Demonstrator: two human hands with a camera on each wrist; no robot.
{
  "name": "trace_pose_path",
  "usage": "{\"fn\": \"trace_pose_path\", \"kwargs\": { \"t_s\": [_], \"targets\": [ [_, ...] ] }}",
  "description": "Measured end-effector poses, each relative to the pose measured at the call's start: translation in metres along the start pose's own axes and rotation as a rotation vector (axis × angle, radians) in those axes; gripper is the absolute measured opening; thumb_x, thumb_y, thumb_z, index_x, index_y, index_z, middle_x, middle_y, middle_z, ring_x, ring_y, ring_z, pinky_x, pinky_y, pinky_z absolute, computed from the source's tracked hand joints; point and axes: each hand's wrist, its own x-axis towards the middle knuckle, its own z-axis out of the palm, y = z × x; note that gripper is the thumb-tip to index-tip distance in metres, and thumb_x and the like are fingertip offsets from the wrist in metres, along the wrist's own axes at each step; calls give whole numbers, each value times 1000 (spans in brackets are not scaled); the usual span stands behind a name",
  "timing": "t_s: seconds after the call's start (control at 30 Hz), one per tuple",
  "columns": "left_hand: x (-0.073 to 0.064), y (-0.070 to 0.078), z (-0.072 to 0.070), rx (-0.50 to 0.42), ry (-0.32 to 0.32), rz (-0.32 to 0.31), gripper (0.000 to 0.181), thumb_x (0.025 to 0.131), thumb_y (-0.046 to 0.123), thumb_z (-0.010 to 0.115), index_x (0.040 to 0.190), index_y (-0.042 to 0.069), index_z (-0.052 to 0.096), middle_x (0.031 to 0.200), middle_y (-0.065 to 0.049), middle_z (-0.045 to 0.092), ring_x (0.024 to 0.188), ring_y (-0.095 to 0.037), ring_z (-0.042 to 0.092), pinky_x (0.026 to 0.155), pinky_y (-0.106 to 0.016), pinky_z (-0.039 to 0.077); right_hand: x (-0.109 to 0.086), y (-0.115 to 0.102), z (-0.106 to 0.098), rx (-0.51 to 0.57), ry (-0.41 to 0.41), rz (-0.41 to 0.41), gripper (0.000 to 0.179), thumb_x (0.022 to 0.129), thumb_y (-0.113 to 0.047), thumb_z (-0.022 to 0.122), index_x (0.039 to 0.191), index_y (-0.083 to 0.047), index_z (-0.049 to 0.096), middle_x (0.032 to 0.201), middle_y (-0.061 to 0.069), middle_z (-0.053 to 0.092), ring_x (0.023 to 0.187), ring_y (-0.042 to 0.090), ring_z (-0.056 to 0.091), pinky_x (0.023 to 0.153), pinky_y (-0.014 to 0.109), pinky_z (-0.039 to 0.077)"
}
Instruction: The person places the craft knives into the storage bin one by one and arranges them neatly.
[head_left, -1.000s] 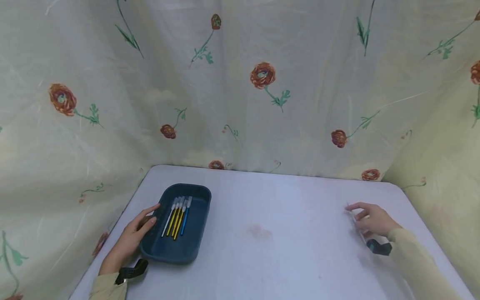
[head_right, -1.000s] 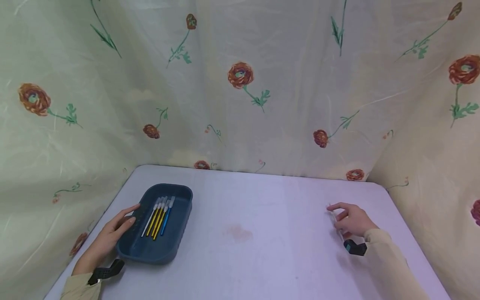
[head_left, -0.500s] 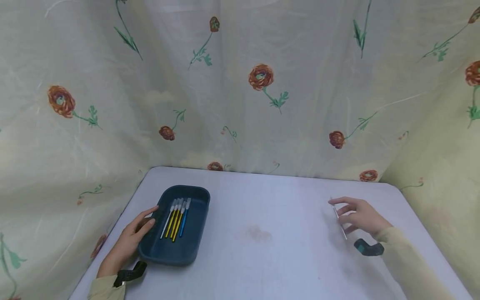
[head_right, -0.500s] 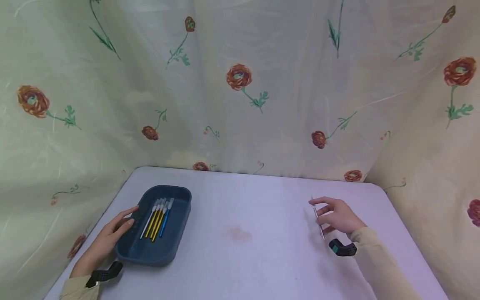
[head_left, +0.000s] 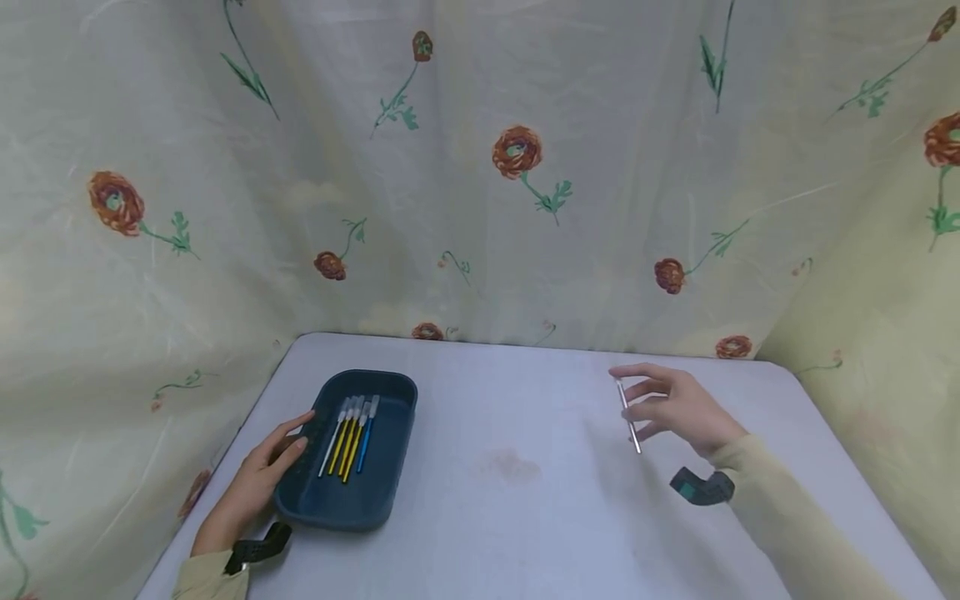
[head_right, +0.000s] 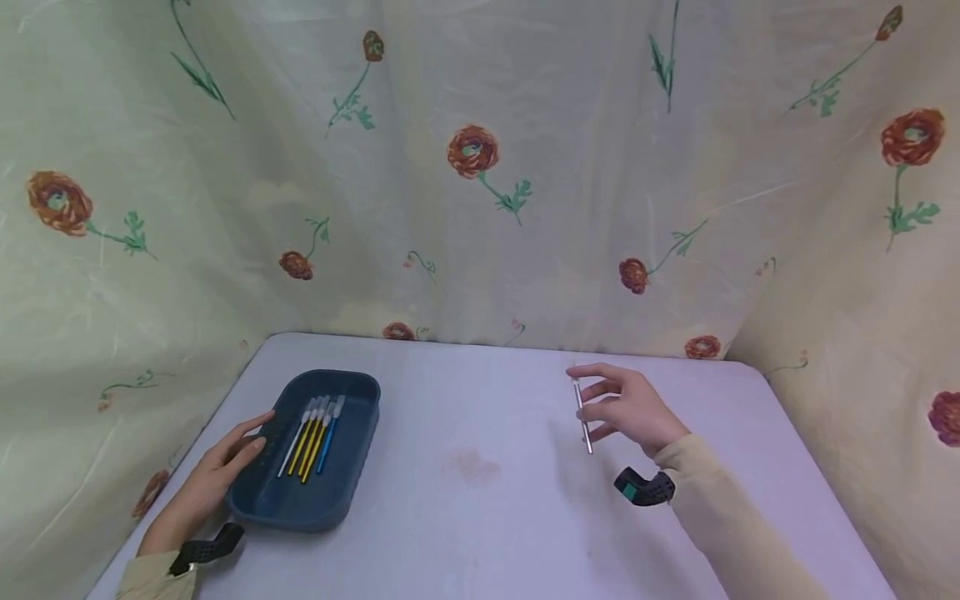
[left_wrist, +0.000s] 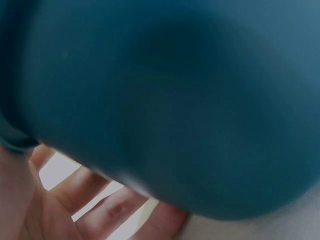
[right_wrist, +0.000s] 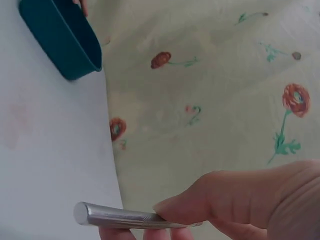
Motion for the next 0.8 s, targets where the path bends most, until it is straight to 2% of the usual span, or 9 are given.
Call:
{"fn": "trace_pose_path", "kwargs": {
  "t_s": [0.3,0.8],
  "targets": [
    [2,-2,0,-3,5,13,57,103,51,48,155,35,33,150,-23,41,135,-40,41,108,-63,32,13,-14,22,29,-6,-34,57,87,-9,76,140,-11,55,115,24,59,98,38,64,74,51,59],
    [2,-1,-1,3,1,-3,59,101,54,48,156,35,32,151,-23,40,136,-41,40,109,-64,31,23,-42,68,126,-58,-118,55,87,-5,75,138,-11,55,114,25,58,93,35,67,73,49,60]
  ]
}}
